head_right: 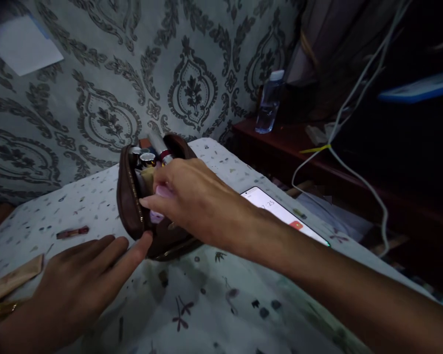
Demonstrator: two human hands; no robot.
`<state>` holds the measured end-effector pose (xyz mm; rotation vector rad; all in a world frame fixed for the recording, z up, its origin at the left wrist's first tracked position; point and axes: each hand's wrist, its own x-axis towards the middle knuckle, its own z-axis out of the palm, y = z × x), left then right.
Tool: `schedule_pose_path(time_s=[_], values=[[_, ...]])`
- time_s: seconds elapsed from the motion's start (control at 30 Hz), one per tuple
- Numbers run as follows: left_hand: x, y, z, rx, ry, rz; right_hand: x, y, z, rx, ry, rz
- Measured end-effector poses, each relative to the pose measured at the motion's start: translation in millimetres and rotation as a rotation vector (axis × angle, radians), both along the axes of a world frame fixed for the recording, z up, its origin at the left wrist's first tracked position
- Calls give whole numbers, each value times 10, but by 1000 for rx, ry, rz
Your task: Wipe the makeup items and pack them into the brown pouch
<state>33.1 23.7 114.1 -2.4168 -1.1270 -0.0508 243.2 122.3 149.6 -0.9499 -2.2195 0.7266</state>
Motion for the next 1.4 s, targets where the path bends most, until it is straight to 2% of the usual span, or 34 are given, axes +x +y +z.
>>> schedule_pose_path(time_s=[0.1,0.23,0.43,0.53,0.7,0.9,1.07,1.2,1.4], values=[[18,26,-18,100,25,-57,31,51,105,-33,-132,103],[34,55,-3,138,20,-66,36,94,192,-14,-259,211],[27,104,11,145,-17,-107,-123,99,199,-33,-332,147],[9,114,3,138,-39,-114,-177,79,221,18,-355,162],[-47,104,-22,125,-72,-132,-161,33,260,131,-399,245],[-146,51,-120,64,-115,-155,-134,-3,240,159,-437,197],[-255,-126,-198,22,-158,-121,-106,-73,252,171,-452,176],[-408,-355,-252,-18,-187,-42,-110,-113,252,222,-464,195],[-743,-752,-311,-30,-279,124,-167,-54,104,303,-401,92]])
